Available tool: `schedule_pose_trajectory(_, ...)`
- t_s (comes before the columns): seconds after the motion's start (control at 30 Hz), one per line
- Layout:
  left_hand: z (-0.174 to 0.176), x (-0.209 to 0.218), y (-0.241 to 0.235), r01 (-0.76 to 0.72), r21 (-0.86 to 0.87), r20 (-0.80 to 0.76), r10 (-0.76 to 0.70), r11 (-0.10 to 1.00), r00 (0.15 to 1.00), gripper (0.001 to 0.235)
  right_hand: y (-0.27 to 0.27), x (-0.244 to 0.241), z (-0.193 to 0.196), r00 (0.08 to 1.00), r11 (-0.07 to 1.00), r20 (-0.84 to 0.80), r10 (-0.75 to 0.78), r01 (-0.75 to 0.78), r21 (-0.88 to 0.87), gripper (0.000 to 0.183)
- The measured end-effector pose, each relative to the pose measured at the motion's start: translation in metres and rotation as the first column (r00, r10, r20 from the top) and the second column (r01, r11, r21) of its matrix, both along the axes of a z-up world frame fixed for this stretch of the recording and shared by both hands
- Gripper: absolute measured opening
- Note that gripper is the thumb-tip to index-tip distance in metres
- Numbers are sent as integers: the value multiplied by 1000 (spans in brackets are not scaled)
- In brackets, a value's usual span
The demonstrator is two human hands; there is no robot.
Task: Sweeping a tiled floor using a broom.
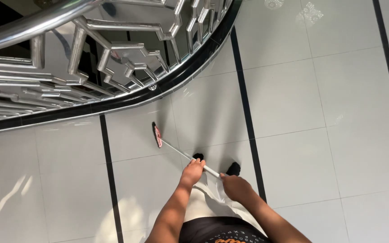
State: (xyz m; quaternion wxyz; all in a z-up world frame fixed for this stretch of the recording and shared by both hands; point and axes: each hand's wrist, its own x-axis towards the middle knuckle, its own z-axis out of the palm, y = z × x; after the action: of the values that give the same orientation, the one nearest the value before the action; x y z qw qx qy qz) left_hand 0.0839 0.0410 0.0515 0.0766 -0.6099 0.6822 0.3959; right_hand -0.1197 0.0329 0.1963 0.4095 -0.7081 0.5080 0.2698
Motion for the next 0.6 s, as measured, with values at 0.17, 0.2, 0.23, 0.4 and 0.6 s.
schedule_pose_trajectory(0.17, -22, 12, -10, 90, 26, -69, -88, 996, 994, 12, 5, 29, 4, 992, 992, -38, -124, 125, 10, 41)
schedule_pose_trajectory(0.2, -25, 9, -9, 124, 0, -108, -123, 992, 986, 13, 7, 30, 10, 984, 986, -82, -158, 161, 36, 42)
schedule_pose_trajectory(0.23, -18, 3, -11, 132, 8, -115, -130, 991, 985, 13, 6, 28, 20, 982, 985, -89, -165, 170, 43, 42)
schedule_pose_trajectory(0.4, 5, -45, -22, 305, 28, -226, -291, 952, 929, 16, 15, 2, 48, 937, 976, -313, -153, 194, 103, 54)
schedule_pose_trajectory(0.6, 32, -111, -24, 372, 8, -350, -346, 928, 871, 19, 32, -19, 86, 881, 982, -455, -127, 176, 66, 57)
